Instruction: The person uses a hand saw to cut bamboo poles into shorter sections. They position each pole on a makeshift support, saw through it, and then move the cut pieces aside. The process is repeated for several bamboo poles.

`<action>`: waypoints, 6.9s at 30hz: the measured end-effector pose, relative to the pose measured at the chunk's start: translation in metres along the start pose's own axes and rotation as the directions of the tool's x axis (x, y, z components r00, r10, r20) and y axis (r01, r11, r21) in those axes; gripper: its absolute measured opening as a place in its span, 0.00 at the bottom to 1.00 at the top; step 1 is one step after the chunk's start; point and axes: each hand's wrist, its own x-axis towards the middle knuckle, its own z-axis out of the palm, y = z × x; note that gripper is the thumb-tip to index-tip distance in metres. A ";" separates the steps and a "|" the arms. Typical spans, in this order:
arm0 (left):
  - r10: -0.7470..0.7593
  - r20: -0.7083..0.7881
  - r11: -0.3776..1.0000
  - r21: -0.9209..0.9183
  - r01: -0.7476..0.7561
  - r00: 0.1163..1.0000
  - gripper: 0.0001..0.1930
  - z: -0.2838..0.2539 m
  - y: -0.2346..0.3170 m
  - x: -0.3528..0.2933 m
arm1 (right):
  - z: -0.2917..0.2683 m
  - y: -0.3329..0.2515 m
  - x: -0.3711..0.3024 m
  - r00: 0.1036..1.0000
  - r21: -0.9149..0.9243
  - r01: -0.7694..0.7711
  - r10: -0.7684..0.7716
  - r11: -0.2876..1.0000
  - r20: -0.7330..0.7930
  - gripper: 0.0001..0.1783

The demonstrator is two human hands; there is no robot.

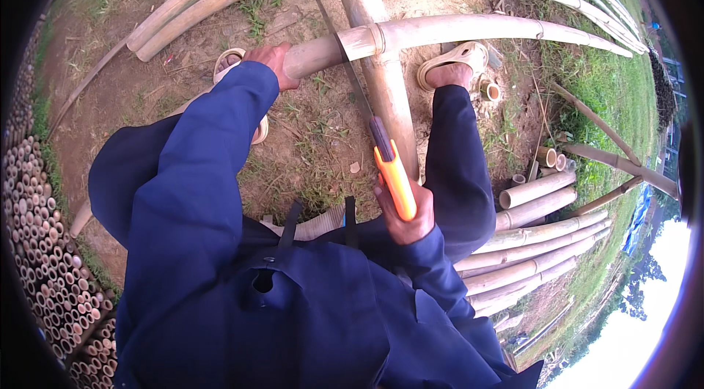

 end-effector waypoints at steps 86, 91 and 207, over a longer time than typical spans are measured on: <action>-0.060 -0.028 0.998 0.034 0.061 0.998 0.33 -0.001 0.013 0.007 | 0.008 0.008 0.058 0.997 -0.064 -0.063 0.066 0.996 0.041 0.10; -0.027 -0.058 0.999 0.023 0.028 0.998 0.33 0.000 -0.004 0.011 | 0.003 -0.002 0.033 0.997 -0.049 -0.033 0.037 0.998 0.073 0.08; -0.085 -0.048 0.996 -0.004 0.085 0.995 0.35 -0.004 0.008 0.003 | -0.036 0.014 -0.040 0.996 0.033 0.035 -0.037 0.999 0.076 0.09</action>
